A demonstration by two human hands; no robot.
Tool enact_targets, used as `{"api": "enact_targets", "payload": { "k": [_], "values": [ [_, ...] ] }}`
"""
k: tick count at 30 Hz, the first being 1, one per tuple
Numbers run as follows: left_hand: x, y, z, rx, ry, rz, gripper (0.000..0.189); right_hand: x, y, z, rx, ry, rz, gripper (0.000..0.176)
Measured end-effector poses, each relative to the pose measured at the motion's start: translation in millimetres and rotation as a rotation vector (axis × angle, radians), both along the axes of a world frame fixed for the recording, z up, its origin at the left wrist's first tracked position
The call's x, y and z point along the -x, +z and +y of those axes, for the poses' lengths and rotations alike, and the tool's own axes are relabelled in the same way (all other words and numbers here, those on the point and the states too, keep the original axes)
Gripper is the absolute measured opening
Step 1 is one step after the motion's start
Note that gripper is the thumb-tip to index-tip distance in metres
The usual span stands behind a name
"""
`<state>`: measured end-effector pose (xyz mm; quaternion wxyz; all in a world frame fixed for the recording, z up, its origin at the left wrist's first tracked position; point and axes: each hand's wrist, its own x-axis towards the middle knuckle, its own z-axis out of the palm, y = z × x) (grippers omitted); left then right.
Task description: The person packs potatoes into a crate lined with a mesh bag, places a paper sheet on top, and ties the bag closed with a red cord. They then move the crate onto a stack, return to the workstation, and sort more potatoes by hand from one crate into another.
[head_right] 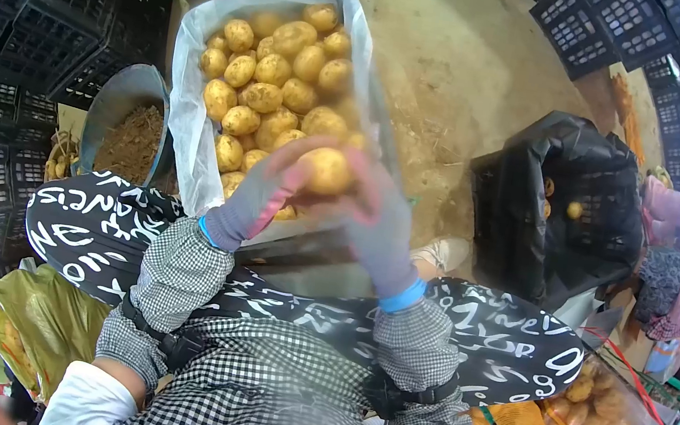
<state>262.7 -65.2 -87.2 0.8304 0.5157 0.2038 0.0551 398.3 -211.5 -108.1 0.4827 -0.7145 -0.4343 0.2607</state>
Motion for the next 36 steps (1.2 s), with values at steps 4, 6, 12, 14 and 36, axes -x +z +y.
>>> {"api": "enact_targets", "payload": {
  "k": [4, 6, 12, 14, 36],
  "values": [
    [-5, -17, -14, -0.124, 0.189, -0.272, 0.075, 1, 26, 7, -0.083, -0.071, 0.608, 0.066],
    [-7, -13, -19, -0.125, 0.235, -0.284, 0.077, -5, 23, 3, -0.119, 0.036, 0.627, 0.066],
    [-1, -22, -15, -0.548, 0.223, -0.108, 0.085, 0, 32, 8, -0.124, 0.061, 0.816, 0.059],
    [-2, -22, -17, -0.705, 0.236, -0.111, 0.083, 2, 29, 10, -0.058, 0.03, 0.742, 0.058],
    [-103, -123, 148, -1.621, 0.016, 0.587, 0.062, -174, -28, -99, -0.773, -0.772, 0.594, 0.031]
  ]
}}
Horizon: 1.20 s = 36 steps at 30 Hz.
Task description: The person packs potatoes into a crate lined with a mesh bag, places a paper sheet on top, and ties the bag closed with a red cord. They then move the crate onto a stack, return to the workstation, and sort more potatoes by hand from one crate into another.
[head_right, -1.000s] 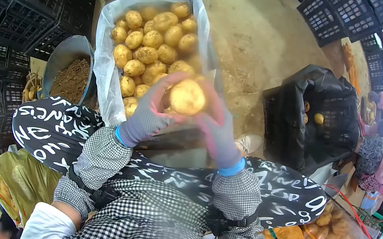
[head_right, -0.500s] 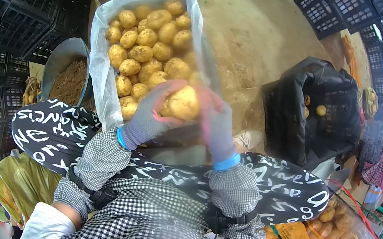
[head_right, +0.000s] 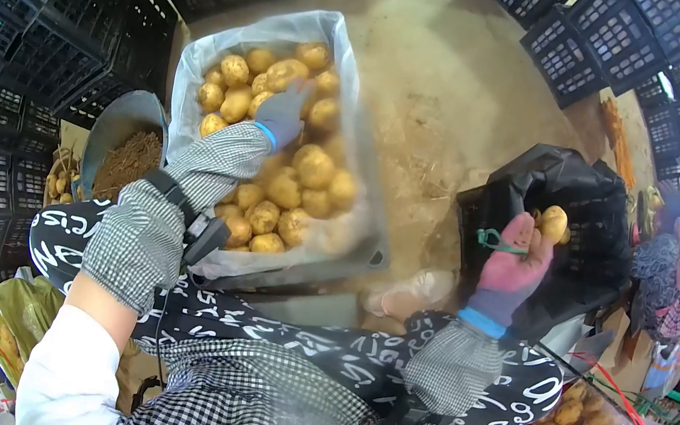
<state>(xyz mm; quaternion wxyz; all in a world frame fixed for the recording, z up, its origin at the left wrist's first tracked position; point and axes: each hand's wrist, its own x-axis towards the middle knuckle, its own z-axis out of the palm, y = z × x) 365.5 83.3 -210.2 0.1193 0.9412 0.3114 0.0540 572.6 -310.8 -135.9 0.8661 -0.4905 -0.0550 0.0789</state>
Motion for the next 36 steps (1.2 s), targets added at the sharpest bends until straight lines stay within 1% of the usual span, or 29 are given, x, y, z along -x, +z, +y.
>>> {"api": "enact_targets", "payload": {
  "k": [1, 3, 4, 6, 7, 10, 12, 13, 15, 16, 18, 20, 21, 23, 24, 26, 28, 29, 30, 32, 33, 35, 36],
  "values": [
    [-6, 22, -2, 0.047, -0.007, 0.107, 0.062, 9, 14, 8, -0.072, 0.026, 0.085, 0.033],
    [-6, 13, 6, 0.066, -0.008, 0.056, 0.064, 47, 35, 32, -0.118, 0.077, 0.189, 0.036],
    [-4, 10, 9, 0.073, -0.008, 0.038, 0.065, 58, 38, 40, -0.077, 0.108, 0.231, 0.039],
    [8, 34, 2, 0.213, 0.035, -0.083, 0.068, 73, 42, 57, -0.005, 0.178, 0.312, 0.044],
    [18, 47, -4, 0.282, 0.054, -0.139, 0.069, 85, 41, 66, 0.04, 0.228, 0.284, 0.047],
    [48, 105, -39, 1.31, 0.121, -0.439, 0.075, 117, 43, 87, 0.451, 0.534, -0.014, 0.045],
    [65, 133, -74, 1.394, 0.008, -0.568, 0.076, 141, 29, 108, 0.372, 0.684, 0.114, 0.05],
    [72, 138, -90, 1.434, -0.055, -0.635, 0.077, 152, 34, 114, 0.32, 0.772, 0.141, 0.052],
    [82, 133, -118, 1.385, -0.135, -0.738, 0.075, 166, 50, 120, 0.211, 0.939, 0.19, 0.058],
    [85, 131, -128, 1.361, -0.18, -0.788, 0.074, 167, 53, 120, 0.229, 0.931, 0.139, 0.061],
    [91, 131, -139, 1.461, -0.038, -0.802, 0.068, 170, 56, 117, 0.268, 0.917, 0.042, 0.067],
    [95, 125, -141, 1.722, 0.113, -0.817, 0.066, 169, 43, 112, 0.392, 0.893, -0.114, 0.072],
    [96, 125, -145, 1.64, 0.06, -0.767, 0.065, 171, 34, 109, 0.482, 0.868, -0.197, 0.072],
    [97, 124, -153, 1.471, -0.041, -0.673, 0.063, 173, 25, 107, 0.638, 0.77, -0.448, 0.072],
    [98, 123, -153, 1.502, -0.018, -0.632, 0.063, 175, 23, 108, 0.702, 0.697, -0.612, 0.072],
    [101, 120, -149, 1.56, 0.028, -0.547, 0.062, 180, 23, 107, 0.777, 0.614, -0.782, 0.072],
    [102, 110, -149, 1.531, 0.001, -0.624, 0.062, 183, 23, 107, 0.805, 0.599, -0.795, 0.07],
    [101, 109, -149, 1.514, -0.013, -0.664, 0.062, 184, 21, 107, 0.808, 0.636, -0.7, 0.069],
    [101, 109, -145, 1.614, 0.072, -0.684, 0.067, 185, 18, 106, 0.81, 0.672, -0.607, 0.068],
    [102, 110, -136, 1.807, 0.254, -0.723, 0.078, 188, 19, 106, 0.801, 0.709, -0.525, 0.066],
    [102, 108, -138, 1.785, 0.255, -0.739, 0.079, 189, 23, 106, 0.789, 0.712, -0.539, 0.064],
    [100, 101, -142, 1.738, 0.256, -0.765, 0.08, 185, 22, 108, 0.796, 0.684, -0.713, 0.062],
    [101, 98, -141, 1.689, 0.185, -0.739, 0.08, 178, 18, 108, 0.813, 0.648, -0.876, 0.06]
  ]
}}
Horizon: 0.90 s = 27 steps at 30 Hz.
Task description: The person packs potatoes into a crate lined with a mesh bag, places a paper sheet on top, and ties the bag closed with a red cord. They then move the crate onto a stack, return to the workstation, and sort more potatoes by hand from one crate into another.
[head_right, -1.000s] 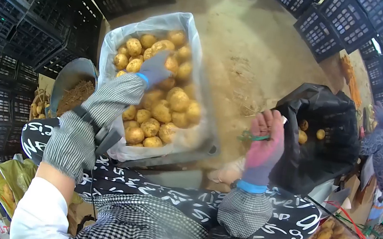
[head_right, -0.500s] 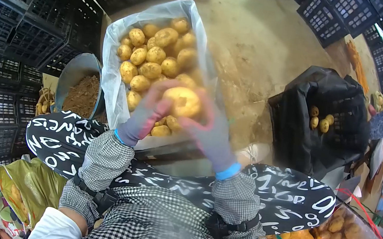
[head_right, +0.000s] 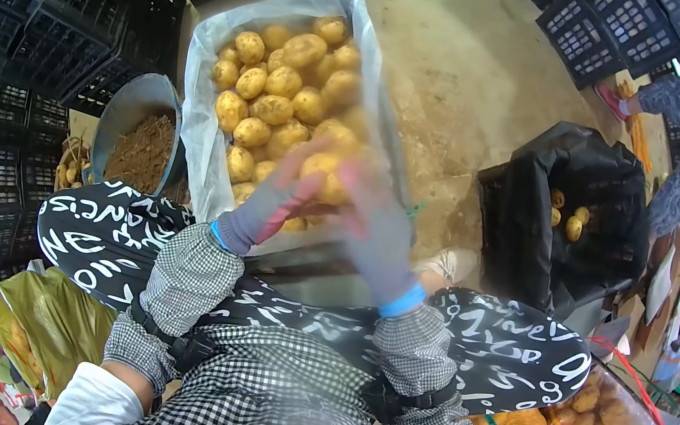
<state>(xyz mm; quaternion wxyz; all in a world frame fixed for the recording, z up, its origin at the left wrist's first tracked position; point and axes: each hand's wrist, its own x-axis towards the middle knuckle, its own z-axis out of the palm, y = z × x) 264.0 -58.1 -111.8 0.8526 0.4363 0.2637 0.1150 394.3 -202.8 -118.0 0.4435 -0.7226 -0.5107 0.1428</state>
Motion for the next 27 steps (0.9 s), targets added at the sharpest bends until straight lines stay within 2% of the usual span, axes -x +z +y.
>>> {"api": "enact_targets", "payload": {
  "k": [1, 2, 4, 5, 7, 10, 13, 14, 16, 17, 18, 20, 21, 23, 25, 27],
  "values": [
    [3, -3, 1, -0.069, -0.042, -0.015, 0.081, -4, -2, 0, -0.031, 0.037, -0.151, 0.059],
    [3, -1, 1, -0.138, -0.085, -0.031, 0.081, -2, -2, 1, -0.034, -0.017, 0.043, 0.058],
    [1, 6, 0, -0.265, -0.021, -0.11, 0.088, 1, -1, 3, -0.041, -0.134, 0.43, 0.055],
    [0, 11, -2, -0.326, 0.009, -0.148, 0.091, -1, -1, 2, -0.049, -0.103, 0.458, 0.053],
    [-1, 14, -5, -0.228, 0.011, -0.146, 0.091, -6, 1, 1, -0.067, -0.043, 0.516, 0.051],
    [-3, 9, -9, -0.196, 0.017, -0.178, 0.082, 8, -2, 5, -0.133, -0.137, 0.969, 0.048],
    [-8, 5, -21, -0.216, -0.026, -0.151, 0.073, 6, 8, 4, 0.043, -0.092, 0.896, 0.046],
    [-9, 4, -23, -0.224, -0.047, -0.128, 0.07, 2, 9, 3, 0.013, -0.103, 0.918, 0.045],
    [-15, -2, -16, -0.608, -0.102, -0.007, 0.061, -18, 10, -7, -0.04, -0.122, 0.959, 0.044],
    [-19, -8, -10, -0.796, -0.127, 0.057, 0.056, -33, 7, -13, -0.154, -0.215, 1.119, 0.042],
    [-23, -17, 1, -1.116, -0.127, 0.23, 0.053, -52, 5, -20, -0.27, -0.311, 1.275, 0.041],
    [-34, -46, 37, -1.747, -0.12, 0.596, 0.047, -96, 10, -35, -0.57, -0.595, 1.302, 0.034],
    [-41, -61, 57, -1.806, -0.165, 0.684, 0.044, -127, -18, -58, -0.614, -0.629, 0.948, 0.036],
    [-55, -76, 86, -1.829, -0.307, 0.786, 0.042, -161, -32, -83, -0.447, -0.74, 0.06, 0.036],
    [-73, -78, 100, -1.746, -0.495, 0.807, 0.044, -187, -38, -111, -0.409, -0.79, -0.04, 0.029],
    [-89, -58, 81, -1.624, -0.609, 0.819, 0.045, -201, -46, -131, -0.845, -0.729, 0.674, 0.028]
  ]
}}
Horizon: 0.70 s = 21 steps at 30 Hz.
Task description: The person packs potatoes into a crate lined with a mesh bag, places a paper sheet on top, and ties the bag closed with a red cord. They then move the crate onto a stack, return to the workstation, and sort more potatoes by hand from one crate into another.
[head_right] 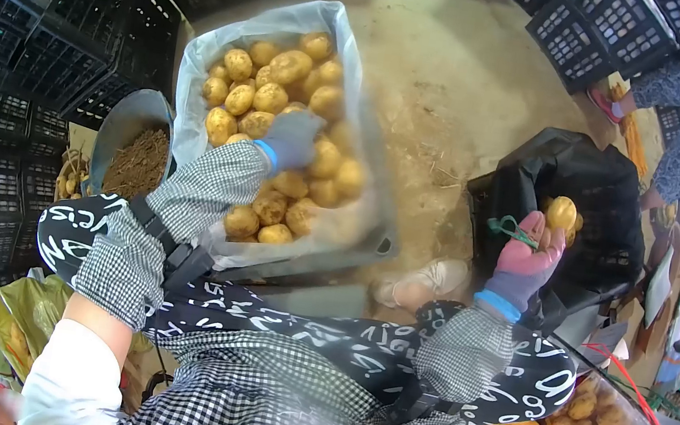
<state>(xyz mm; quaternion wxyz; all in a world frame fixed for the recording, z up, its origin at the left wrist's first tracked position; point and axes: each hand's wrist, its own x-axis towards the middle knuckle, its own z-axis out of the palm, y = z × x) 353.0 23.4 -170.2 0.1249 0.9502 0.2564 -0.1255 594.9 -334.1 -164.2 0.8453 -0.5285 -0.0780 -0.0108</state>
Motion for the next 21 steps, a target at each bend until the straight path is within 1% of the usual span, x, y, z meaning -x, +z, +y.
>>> {"api": "enact_targets", "payload": {
  "k": [1, 2, 3, 5, 6, 7, 8, 9, 10, 12, 13, 14, 15, 17, 19, 20, 21],
  "values": [
    [-4, 7, -12, 0.061, -0.004, 0.048, 0.045, -2, -5, -9, -0.334, 0.066, 0.223, 0.028],
    [-5, 4, -21, 0.126, -0.05, 0.104, 0.051, 19, 28, 19, -0.375, 0.009, 0.367, 0.026],
    [-1, 4, -30, 0.118, -0.058, 0.067, 0.052, 32, 32, 30, -0.334, 0.125, 0.314, 0.026],
    [7, 7, -44, 0.104, -0.065, -0.016, 0.055, 78, 65, 73, -0.166, 0.097, 0.318, 0.026],
    [9, 6, -40, 0.107, -0.097, -0.019, 0.054, 87, 55, 77, -0.094, 0.232, 0.266, 0.028],
    [13, 0, -34, 0.384, 0.06, -0.095, 0.057, 92, 47, 83, -0.024, 0.369, 0.208, 0.031],
    [18, -9, -26, 0.655, 0.215, -0.174, 0.061, 103, 50, 91, 0.074, 0.416, 0.203, 0.034],
    [20, -5, -23, 0.927, 0.371, -0.247, 0.065, 120, 54, 97, 0.172, 0.461, 0.202, 0.038],
    [24, -3, -23, 1.049, 0.477, -0.346, 0.064, 135, 55, 102, 0.271, 0.501, 0.207, 0.041],
    [36, 35, -36, 1.286, 0.696, -0.541, 0.065, 157, 54, 114, 0.523, 0.573, -0.035, 0.049],
    [41, 52, -45, 1.344, 0.666, -0.551, 0.062, 167, 54, 121, 0.65, 0.61, -0.162, 0.052],
    [45, 69, -56, 1.405, 0.638, -0.564, 0.06, 178, 56, 128, 0.701, 0.641, -0.264, 0.054],
    [50, 75, -62, 1.469, 0.61, -0.574, 0.058, 188, 59, 133, 0.753, 0.672, -0.363, 0.057],
    [65, 38, -63, 1.214, 0.228, -0.709, 0.053, 196, 61, 136, 0.77, 0.728, -0.405, 0.058],
    [71, 89, -94, 1.453, 0.487, -0.649, 0.052, 198, 61, 134, 0.706, 0.772, -0.286, 0.057],
    [74, 96, -96, 1.516, 0.515, -0.632, 0.052, 200, 62, 132, 0.59, 0.84, -0.127, 0.056],
    [75, 97, -99, 1.655, 0.546, -0.653, 0.051, 202, 63, 129, 0.471, 0.898, 0.034, 0.054]
  ]
}}
